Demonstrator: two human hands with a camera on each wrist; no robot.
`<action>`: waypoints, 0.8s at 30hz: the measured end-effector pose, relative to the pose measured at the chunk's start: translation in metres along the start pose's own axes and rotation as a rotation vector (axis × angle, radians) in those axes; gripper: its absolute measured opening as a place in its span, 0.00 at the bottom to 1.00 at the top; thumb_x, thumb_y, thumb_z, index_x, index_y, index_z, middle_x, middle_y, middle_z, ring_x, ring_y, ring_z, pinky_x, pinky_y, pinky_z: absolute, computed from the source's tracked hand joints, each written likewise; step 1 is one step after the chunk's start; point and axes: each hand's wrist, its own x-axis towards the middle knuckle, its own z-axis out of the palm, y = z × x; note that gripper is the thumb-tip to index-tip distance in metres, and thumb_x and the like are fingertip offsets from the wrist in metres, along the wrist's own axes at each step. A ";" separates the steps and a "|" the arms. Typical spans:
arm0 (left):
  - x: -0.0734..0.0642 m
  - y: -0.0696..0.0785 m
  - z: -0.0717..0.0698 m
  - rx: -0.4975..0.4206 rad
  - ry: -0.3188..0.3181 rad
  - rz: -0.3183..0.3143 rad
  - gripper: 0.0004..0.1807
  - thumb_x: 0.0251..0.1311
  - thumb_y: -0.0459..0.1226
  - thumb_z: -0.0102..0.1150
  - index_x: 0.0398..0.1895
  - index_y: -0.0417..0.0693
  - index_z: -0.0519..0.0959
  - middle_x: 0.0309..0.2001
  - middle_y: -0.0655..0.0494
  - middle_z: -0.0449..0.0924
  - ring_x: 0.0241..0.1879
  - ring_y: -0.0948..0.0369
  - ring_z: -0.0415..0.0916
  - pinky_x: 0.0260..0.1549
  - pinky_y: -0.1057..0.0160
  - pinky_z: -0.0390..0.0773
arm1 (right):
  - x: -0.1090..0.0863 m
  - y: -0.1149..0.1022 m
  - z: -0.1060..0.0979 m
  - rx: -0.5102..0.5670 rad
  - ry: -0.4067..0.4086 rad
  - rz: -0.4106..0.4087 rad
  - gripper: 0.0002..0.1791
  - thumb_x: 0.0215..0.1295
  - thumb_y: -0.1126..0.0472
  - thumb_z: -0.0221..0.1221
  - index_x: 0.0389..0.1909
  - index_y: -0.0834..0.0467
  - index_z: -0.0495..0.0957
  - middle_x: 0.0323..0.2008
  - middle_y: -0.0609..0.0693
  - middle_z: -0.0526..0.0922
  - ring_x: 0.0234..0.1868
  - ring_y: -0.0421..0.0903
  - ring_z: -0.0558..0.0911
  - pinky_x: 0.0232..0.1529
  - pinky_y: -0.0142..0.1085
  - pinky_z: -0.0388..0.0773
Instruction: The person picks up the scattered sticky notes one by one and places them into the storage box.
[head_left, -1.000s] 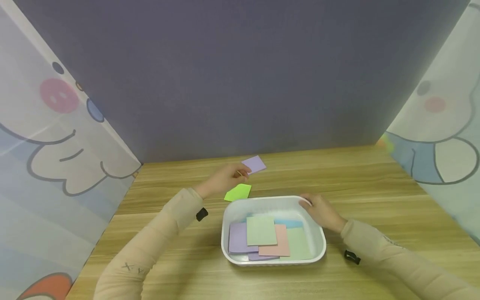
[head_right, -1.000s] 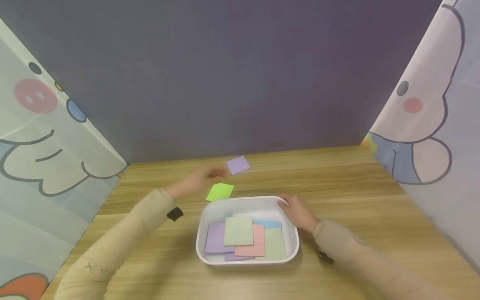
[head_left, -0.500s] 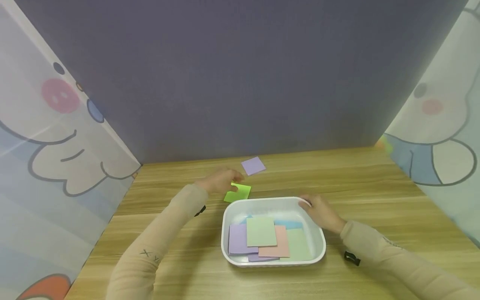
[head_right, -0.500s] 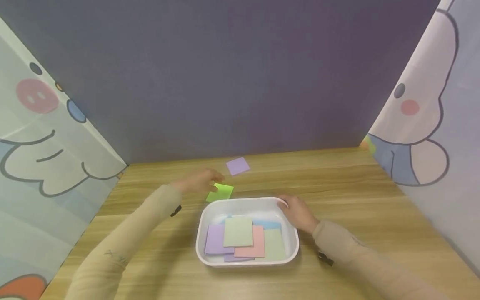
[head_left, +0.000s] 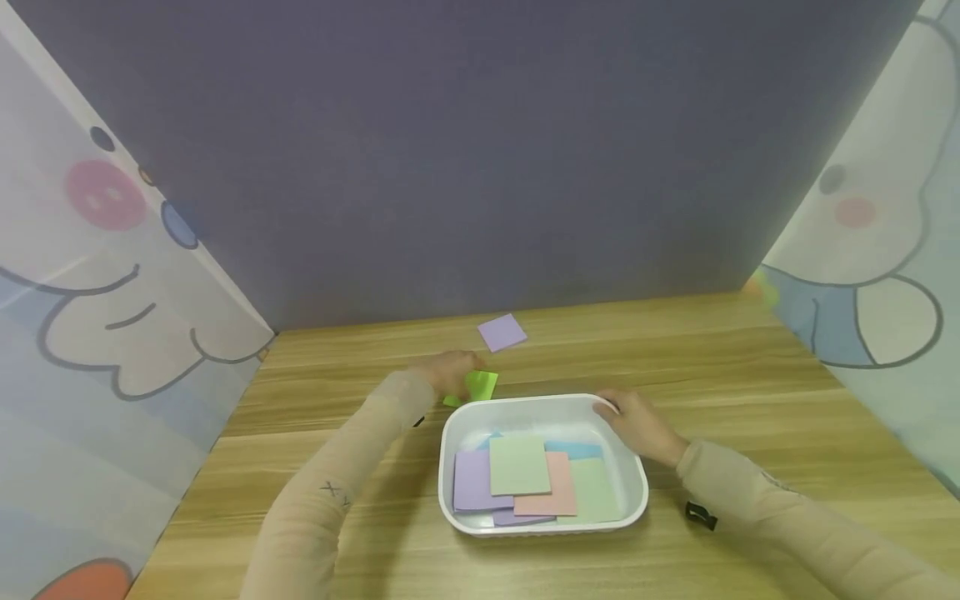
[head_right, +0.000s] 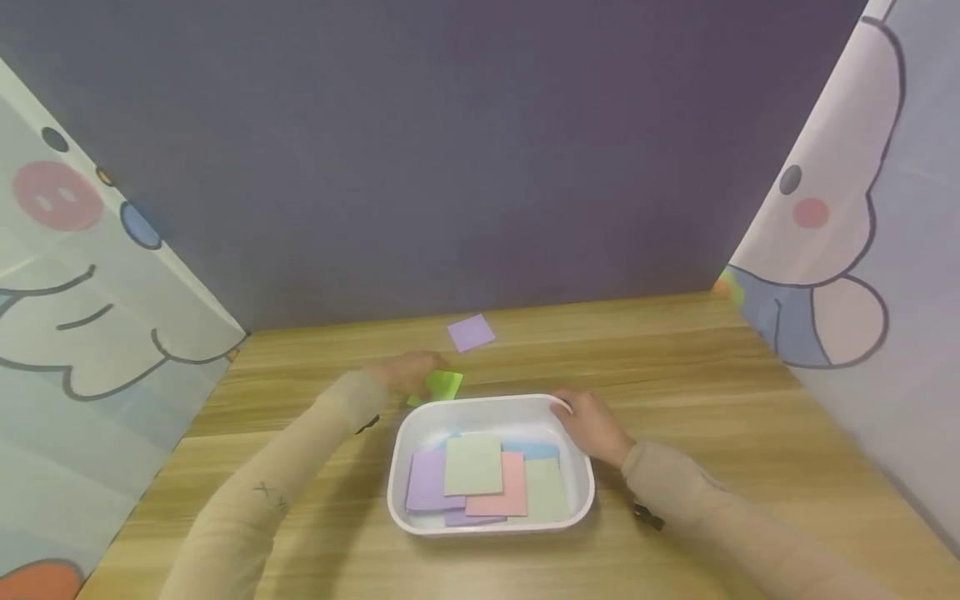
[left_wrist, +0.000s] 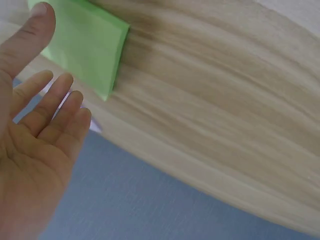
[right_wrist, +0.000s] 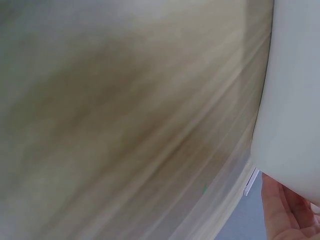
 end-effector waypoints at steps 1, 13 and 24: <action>0.001 0.000 0.001 0.000 -0.013 -0.016 0.37 0.44 0.34 0.70 0.62 0.47 0.68 0.62 0.52 0.67 0.63 0.53 0.62 0.63 0.58 0.63 | 0.000 0.000 0.000 0.001 -0.001 -0.001 0.18 0.68 0.63 0.48 0.51 0.73 0.71 0.37 0.62 0.81 0.28 0.41 0.81 0.25 0.27 0.79; 0.008 -0.002 0.004 0.009 -0.042 -0.009 0.40 0.40 0.36 0.73 0.61 0.44 0.68 0.60 0.50 0.67 0.60 0.52 0.65 0.60 0.58 0.67 | 0.001 -0.001 0.000 -0.014 0.012 -0.014 0.17 0.68 0.63 0.48 0.50 0.72 0.72 0.36 0.61 0.82 0.28 0.41 0.80 0.25 0.26 0.78; 0.008 0.001 0.001 0.053 -0.056 -0.030 0.41 0.39 0.37 0.73 0.62 0.44 0.68 0.58 0.49 0.67 0.60 0.51 0.65 0.62 0.58 0.65 | 0.002 0.002 0.002 -0.016 0.030 0.001 0.17 0.67 0.63 0.49 0.51 0.72 0.72 0.40 0.64 0.81 0.30 0.42 0.81 0.28 0.28 0.79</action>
